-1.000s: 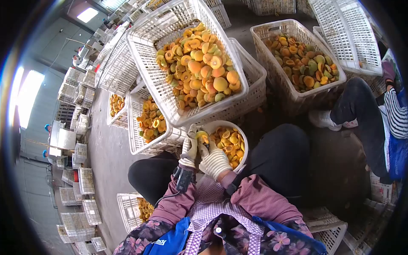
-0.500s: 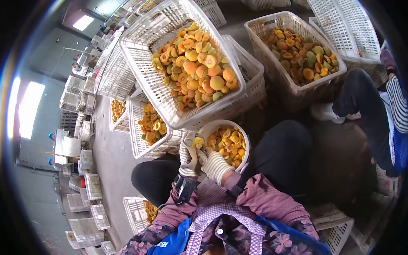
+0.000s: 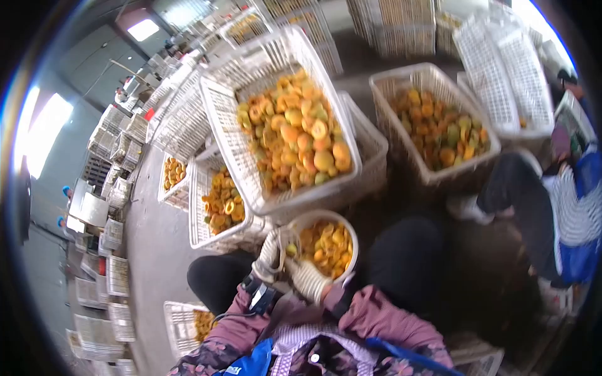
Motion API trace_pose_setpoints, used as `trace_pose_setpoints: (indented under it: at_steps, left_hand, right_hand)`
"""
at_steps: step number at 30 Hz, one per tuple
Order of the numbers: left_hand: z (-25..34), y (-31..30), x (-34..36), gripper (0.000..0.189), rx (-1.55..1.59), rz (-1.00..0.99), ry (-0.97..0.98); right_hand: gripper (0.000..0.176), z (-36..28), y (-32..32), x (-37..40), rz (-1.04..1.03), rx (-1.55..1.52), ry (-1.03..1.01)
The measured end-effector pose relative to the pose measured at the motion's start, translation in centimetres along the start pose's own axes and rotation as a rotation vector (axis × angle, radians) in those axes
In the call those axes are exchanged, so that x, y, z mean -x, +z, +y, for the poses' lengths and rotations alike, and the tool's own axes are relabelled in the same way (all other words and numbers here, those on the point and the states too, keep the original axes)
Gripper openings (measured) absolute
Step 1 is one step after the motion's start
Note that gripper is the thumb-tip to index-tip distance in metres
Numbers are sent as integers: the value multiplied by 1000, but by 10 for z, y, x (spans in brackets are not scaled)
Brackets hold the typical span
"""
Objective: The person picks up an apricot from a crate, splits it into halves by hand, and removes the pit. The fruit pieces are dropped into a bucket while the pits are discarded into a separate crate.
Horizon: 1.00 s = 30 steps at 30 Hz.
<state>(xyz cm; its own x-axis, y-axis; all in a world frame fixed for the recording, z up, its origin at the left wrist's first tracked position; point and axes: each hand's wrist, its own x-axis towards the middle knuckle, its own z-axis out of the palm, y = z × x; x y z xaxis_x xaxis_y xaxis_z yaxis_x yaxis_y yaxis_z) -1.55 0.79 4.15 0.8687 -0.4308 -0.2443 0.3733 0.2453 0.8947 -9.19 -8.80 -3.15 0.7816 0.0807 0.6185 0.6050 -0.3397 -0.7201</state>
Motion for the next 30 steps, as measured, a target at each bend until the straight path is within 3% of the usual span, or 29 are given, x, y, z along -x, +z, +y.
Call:
trace_pose_setpoints:
  at_steps: [1, 3, 5, 6, 7, 9, 10, 11, 13, 14, 15, 17, 18, 19, 21, 23, 24, 25, 26, 28, 29, 30]
  left_hand:
    - [-6, -18, -8, 18, -87, -182, -16]
    - [-8, -29, -12, 18, -345, -308, 112]
    - [7, -15, -4, 22, -242, -354, -21]
    - [12, -8, -1, 23, -341, -450, 198]
    - [17, -8, 0, 24, -492, -458, 239]
    - [5, 1, 8, 25, -152, -88, 12]
    - [-1, -9, 4, 24, -268, -108, 76]
    - [12, 11, 13, 23, -168, 36, 64]
    - [23, 27, 17, 24, -194, 120, 71]
    - [34, 31, 22, 21, -234, 50, 5]
    - [37, 16, 15, 16, -276, -308, 130]
    - [42, 7, 8, 13, -484, -525, 225]
    - [62, 19, 18, 14, -513, -392, -5]
    - [73, 23, 16, 21, -539, -256, 102]
    - [70, -5, -6, 35, -703, 216, 213]
    - [38, -80, -54, 45, 1012, 152, 323]
    - [105, 8, -38, 50, 1033, 519, 343]
    - [59, -43, -87, 44, 1075, -4, 353]
    - [26, -73, -143, 30, 727, -122, 243]
    - [-41, -126, -223, 33, -712, -323, 497]
    - [33, -36, -167, 44, -1332, -47, -48]
    - [20, -28, -182, 50, -1487, 41, -128]
  right_hand:
    - [28, -19, -18, -18, -100, -295, 398]
    - [37, -60, -41, -42, -297, -867, 1230]
    - [45, -69, -44, -43, -291, -1027, 1320]
    - [48, -72, -46, -45, -308, -1051, 1362]
    - [47, -77, -49, -48, -316, -1105, 1357]
    - [45, -58, -30, -30, -290, -999, 1254]
    - [43, -43, -6, -17, -122, -916, 1100]
    - [38, -59, -23, -28, -120, -867, 923]
    - [34, -53, -36, -30, -349, -1054, 1139]
    - [35, -50, -39, -32, -415, -1260, 1210]
    - [35, -58, -47, -39, -404, -1255, 1211]
    - [36, -76, -62, -53, -443, -1647, 1379]
    - [37, -76, -60, -53, -435, -1657, 1358]
    - [37, -77, -58, -54, -465, -1643, 1365]
    - [37, -82, -54, -56, -420, -1460, 1255]
    - [38, -66, -43, -49, -299, -1453, 1351]
    - [38, -34, -26, -34, -168, -1387, 1464]
    - [38, -9, -14, -26, -36, -1310, 1576]
    - [38, -13, -12, -31, 145, -991, 1694]
    - [38, -4, -18, -35, 125, -980, 1659]
    - [38, -2, -19, -35, 119, -987, 1621]
    - [37, -5, -15, -42, 165, -846, 1682]
